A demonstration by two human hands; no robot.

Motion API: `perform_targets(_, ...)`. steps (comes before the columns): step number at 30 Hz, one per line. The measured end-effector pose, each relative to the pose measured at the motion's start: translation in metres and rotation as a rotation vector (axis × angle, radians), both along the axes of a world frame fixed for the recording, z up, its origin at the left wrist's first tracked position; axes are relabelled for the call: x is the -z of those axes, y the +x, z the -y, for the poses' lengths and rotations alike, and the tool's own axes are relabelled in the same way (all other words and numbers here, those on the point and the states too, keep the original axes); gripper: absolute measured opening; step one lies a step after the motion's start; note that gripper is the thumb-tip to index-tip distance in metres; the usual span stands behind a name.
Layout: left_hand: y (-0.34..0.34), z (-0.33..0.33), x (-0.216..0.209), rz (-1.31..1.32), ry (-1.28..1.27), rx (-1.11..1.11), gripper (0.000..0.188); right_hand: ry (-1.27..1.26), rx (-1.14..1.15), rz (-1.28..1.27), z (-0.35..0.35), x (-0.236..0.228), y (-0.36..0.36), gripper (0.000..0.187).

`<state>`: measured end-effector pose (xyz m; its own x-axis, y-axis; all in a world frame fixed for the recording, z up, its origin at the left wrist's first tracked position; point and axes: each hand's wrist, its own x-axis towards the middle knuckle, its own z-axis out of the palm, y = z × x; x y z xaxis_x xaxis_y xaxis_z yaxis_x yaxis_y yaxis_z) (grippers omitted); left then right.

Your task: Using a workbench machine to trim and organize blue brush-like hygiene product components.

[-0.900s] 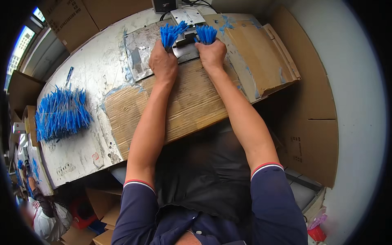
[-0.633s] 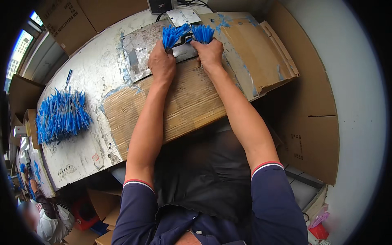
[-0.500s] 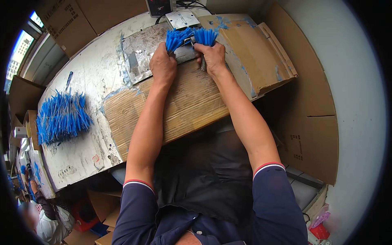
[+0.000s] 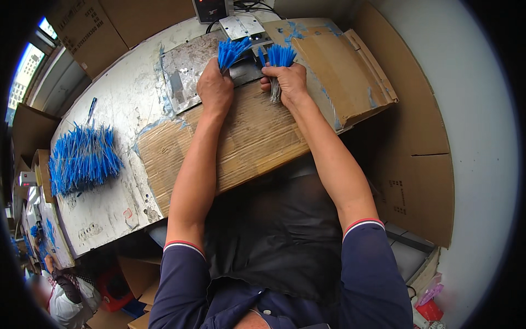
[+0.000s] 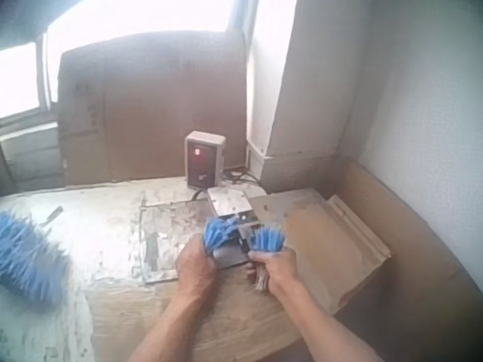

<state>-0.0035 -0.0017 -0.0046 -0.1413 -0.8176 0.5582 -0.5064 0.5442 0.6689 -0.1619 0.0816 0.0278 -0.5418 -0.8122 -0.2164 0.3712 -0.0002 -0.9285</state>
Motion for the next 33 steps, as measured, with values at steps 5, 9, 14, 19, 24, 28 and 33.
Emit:
perform_targets(5, -0.002, -0.003, -0.001, 0.121, -0.091, 0.027, 0.014, 0.072, -0.078, -0.034, 0.0, -0.002, -0.003, 0.014)
perform_targets(9, -0.002, -0.003, -0.001, 0.189, -0.096, 0.009, 0.014, 0.077, -0.099, -0.065, 0.0, -0.007, -0.001, 0.012)
perform_targets(14, 0.0, -0.002, -0.001, 0.118, 0.002, -0.075, 0.011, 0.14, -0.121, -0.199, 0.002, -0.012, 0.007, 0.006)
perform_targets(19, 0.003, -0.004, -0.006, 0.007, 0.057, -0.081, 0.012, 0.146, -0.108, -0.222, 0.003, -0.011, 0.012, 0.005)
perform_targets(24, 0.003, -0.002, -0.003, 0.005, 0.071, -0.08, 0.015, 0.107, -0.051, -0.286, 0.014, -0.007, 0.014, 0.007)
perform_targets(28, 0.002, 0.0, 0.0, -0.06, 0.044, -0.073, 0.012, 0.185, -0.008, -0.36, 0.029, -0.005, 0.015, 0.008)
perform_targets(33, 0.003, 0.0, 0.002, -0.065, 0.039, -0.074, 0.013, 0.249, 0.059, -0.474, 0.039, -0.004, 0.022, 0.009)
